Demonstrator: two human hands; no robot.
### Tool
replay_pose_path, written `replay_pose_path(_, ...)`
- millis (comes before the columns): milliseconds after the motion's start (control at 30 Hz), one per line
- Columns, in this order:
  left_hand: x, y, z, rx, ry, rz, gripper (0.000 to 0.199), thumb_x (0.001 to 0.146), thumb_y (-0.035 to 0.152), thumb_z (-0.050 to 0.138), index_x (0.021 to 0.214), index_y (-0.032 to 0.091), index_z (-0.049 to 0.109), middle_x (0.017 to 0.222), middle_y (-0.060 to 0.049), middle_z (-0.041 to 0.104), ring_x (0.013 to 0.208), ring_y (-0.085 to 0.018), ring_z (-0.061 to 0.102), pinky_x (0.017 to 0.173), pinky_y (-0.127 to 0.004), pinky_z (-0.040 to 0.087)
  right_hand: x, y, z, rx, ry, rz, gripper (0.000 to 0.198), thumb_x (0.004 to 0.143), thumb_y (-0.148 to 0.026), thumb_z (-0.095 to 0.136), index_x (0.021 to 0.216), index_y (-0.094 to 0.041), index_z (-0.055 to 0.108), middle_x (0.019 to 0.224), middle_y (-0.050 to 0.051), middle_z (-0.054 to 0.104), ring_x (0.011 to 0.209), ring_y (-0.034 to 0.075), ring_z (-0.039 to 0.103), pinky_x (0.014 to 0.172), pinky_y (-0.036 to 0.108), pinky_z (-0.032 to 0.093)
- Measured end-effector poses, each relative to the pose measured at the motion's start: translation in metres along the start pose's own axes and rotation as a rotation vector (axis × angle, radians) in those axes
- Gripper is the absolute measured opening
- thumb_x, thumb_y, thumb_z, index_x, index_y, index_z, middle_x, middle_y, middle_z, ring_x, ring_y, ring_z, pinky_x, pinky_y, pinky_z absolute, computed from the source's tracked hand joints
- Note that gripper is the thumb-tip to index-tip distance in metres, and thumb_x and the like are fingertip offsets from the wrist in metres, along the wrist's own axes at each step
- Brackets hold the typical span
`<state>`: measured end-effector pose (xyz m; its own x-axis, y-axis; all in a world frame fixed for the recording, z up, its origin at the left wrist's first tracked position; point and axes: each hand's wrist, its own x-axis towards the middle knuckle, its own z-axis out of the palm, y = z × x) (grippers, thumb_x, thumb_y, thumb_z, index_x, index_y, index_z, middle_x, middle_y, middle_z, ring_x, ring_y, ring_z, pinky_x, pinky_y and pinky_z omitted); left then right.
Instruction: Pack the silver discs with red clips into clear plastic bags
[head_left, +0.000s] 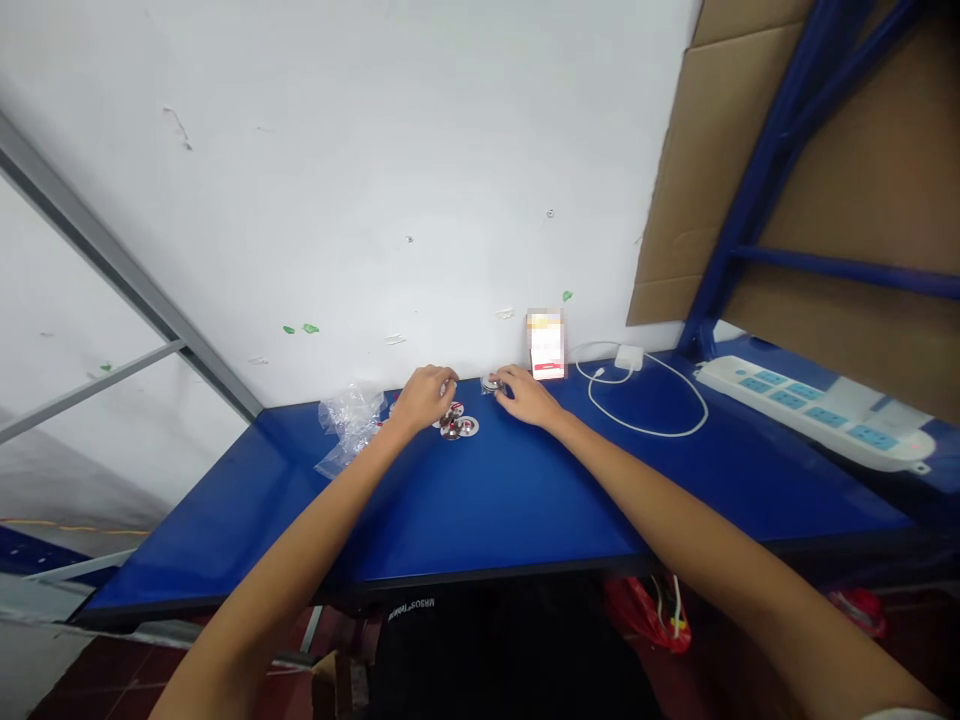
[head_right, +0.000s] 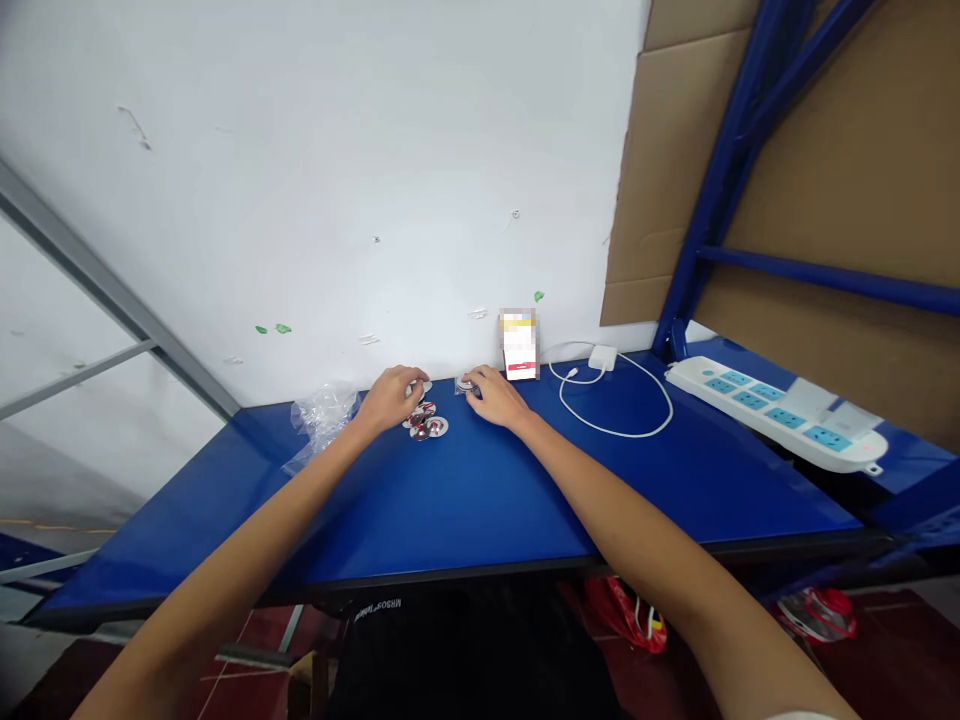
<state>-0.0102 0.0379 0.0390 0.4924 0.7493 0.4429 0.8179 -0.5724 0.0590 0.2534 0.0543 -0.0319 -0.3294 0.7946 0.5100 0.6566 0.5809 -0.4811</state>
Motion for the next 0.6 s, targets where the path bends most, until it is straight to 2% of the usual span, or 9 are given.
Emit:
replay_pose_path(67,-0.019,-0.013,-0.002,-0.036,0.078,-0.008,0.029,0.105,0.023,0.050,0.113,0.020,0.078,0.111,-0.011,0.081,0.109,-0.030,0.074,0.106,-0.047,0.055,-0.002,0.001,0.005,-0.027,-0.006,-0.012,0.040,0.100,-0.018,0.065,0.139,-0.017,0.068,0.149,0.017,0.063,0.140,0.030,0.062,0.126,0.046,0.045)
replay_pose_path(167,-0.037,-0.023,0.005,-0.106,0.135,-0.044,0.028,0.104,0.020,0.051,0.110,0.020,0.078,0.113,-0.010,0.082,0.111,-0.030,0.074,0.106,-0.047,0.055,-0.002,0.007,0.008,-0.036,0.006,0.007,0.043,0.099,-0.018,0.063,0.142,-0.016,0.063,0.146,0.018,0.062,0.140,0.031,0.061,0.125,0.047,0.046)
replay_pose_path(333,-0.041,-0.022,0.019,-0.224,0.114,-0.075,0.023,0.101,0.018,0.056,0.106,0.022,0.078,0.116,-0.008,0.083,0.115,-0.030,0.073,0.108,-0.045,0.056,-0.003,0.013,0.008,-0.060,-0.036,-0.031,0.044,0.100,-0.021,0.064,0.143,-0.021,0.063,0.143,0.015,0.065,0.137,0.031,0.063,0.124,0.050,0.048)
replay_pose_path(467,-0.042,-0.026,0.022,-0.244,0.079,-0.088,0.023,0.100,0.019,0.056,0.103,0.022,0.079,0.113,-0.009,0.082,0.112,-0.030,0.073,0.103,-0.044,0.057,-0.005,0.012,0.005,-0.099,-0.072,-0.023,0.042,0.101,-0.023,0.062,0.142,-0.022,0.067,0.152,0.016,0.063,0.142,0.033,0.061,0.125,0.054,0.047)
replay_pose_path(533,-0.043,-0.031,0.023,-0.238,0.055,-0.094,0.023,0.100,0.019,0.056,0.100,0.023,0.079,0.110,-0.008,0.082,0.111,-0.029,0.073,0.103,-0.043,0.057,-0.005,0.007,0.002,-0.130,-0.053,-0.025,0.044,0.101,-0.024,0.063,0.144,-0.020,0.068,0.164,0.017,0.056,0.150,0.035,0.056,0.128,0.056,0.045)
replay_pose_path(600,-0.044,-0.035,0.023,-0.230,0.047,-0.110,0.023,0.100,0.021,0.056,0.098,0.023,0.079,0.109,-0.008,0.082,0.111,-0.030,0.073,0.103,-0.043,0.057,-0.004,-0.010,-0.004,-0.128,-0.002,-0.057,0.039,0.102,-0.026,0.062,0.140,-0.022,0.071,0.165,0.015,0.057,0.150,0.035,0.057,0.128,0.057,0.044)
